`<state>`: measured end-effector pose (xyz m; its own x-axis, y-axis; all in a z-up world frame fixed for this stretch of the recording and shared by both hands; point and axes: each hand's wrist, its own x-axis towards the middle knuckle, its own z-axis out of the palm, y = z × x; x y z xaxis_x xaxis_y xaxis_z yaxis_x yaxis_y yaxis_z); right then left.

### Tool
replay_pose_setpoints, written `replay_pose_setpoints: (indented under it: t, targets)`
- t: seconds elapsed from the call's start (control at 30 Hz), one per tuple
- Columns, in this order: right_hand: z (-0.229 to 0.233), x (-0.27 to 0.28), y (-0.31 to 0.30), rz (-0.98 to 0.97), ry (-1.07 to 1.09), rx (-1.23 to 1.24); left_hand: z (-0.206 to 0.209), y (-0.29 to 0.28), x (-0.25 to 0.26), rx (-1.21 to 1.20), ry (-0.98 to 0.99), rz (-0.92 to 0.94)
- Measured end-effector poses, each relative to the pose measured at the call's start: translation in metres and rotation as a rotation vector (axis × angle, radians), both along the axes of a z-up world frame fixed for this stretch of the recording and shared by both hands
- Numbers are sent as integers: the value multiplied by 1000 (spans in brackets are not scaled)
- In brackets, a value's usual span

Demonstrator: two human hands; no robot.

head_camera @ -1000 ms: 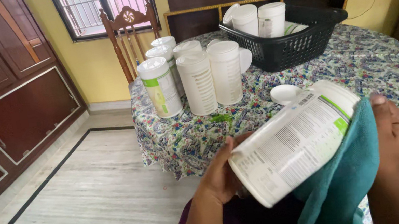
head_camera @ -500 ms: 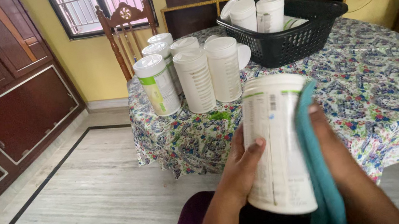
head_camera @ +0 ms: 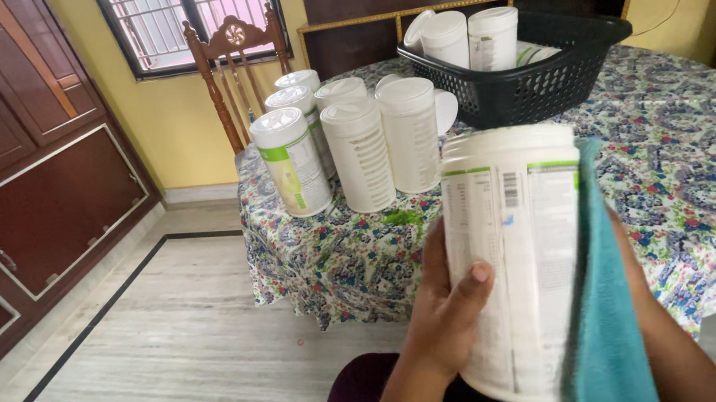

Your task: The person wipes several white plastic containers and their lids with a teal cloth on a floral tablecloth. They handle each container one at a time, wiping the exterior and lid, then place the cleaned items into a black basket.

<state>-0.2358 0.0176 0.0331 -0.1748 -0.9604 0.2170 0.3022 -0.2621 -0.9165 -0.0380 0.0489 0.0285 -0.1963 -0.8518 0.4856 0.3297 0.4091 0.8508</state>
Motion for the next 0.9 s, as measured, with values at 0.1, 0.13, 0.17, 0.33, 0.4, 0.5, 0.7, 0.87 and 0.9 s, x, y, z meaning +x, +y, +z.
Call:
replay_pose_setpoints:
  t: [0.1, 0.13, 0.17, 0.33, 0.4, 0.5, 0.7, 0.87, 0.9]
  targets:
    - [-26, 22, 10, 7, 50, 245, 10, 2, -2, -130, -264, 407]
    - [-33, 29, 16, 10, 66, 334, 13, 0, 2, -217, -343, 445]
    - [-29, 25, 19, -11, 11, 262, 15, 0, 6, -304, -422, 481]
    - [5, -1, 15, -1, -35, 98, 14, -15, 23, 48, -40, -250]
    - [8, 6, 10, -128, 74, 190, 5, -17, 10, 43, -43, -193]
    - [2, 16, 9, -247, 399, -62, -6, -27, -17, -222, -216, 223]
    - [3, -17, -17, 81, 61, -121, -10, -78, -2, -28, -107, -105]
    - [1, -29, -76, 63, 53, 6, -8, -108, -44, 129, 132, -244]
    - [-6, -32, -82, 48, 125, -29, -9, -118, -52, 73, -14, -117]
